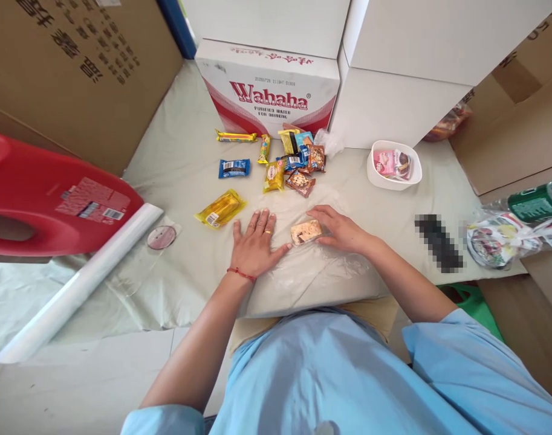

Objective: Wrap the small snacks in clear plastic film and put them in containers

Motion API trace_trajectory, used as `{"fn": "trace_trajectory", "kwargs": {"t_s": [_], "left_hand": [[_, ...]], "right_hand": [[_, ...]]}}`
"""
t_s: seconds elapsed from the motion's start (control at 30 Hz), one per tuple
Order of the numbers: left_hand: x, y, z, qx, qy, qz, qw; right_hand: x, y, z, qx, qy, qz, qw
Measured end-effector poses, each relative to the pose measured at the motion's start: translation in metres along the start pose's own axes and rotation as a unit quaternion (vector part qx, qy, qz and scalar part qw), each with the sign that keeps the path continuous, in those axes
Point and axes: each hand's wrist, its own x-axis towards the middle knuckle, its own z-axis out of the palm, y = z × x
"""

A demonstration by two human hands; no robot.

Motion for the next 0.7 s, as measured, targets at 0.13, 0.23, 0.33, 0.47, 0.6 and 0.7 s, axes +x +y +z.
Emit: {"fn": "trace_trajectory", "kwargs": {"t_s": [0.13,0.23,0.33,0.47,0.6,0.7], "left_hand": [[0.000,-0.001,0.001,-0.005,0.008,0.002,1.000],[0.000,-0.001,0.001,-0.007,0.010,0.001,1.000],[0.000,0.000,0.001,-0.009,0.010,0.002,1.000],[0.000,-0.001,0.002,-0.013,0.015,0.002,1.000],[0.000,-0.001,0.004,-0.018,0.024,-0.004,1.000],[0.000,-0.001,0.005,-0.021,0.031,-0.010,0.999]], "right_hand": [[-0.005,0.001,0.005,-0.026,-0.004,0.001,1.000],[-0.007,-0.002,0.003,-0.017,0.030,0.006,0.999],[-0.006,-0.003,-0.009,0.073,0.098,0.037,0.992],[0.003,-0.005,-0.025,0.239,0.050,0.129,0.961],[0.015,-0.014,-0.023,0.213,-0.069,0.184,0.957],[0.018,-0.023,-0.022,-0.001,0.008,0.251,0.968]]}}
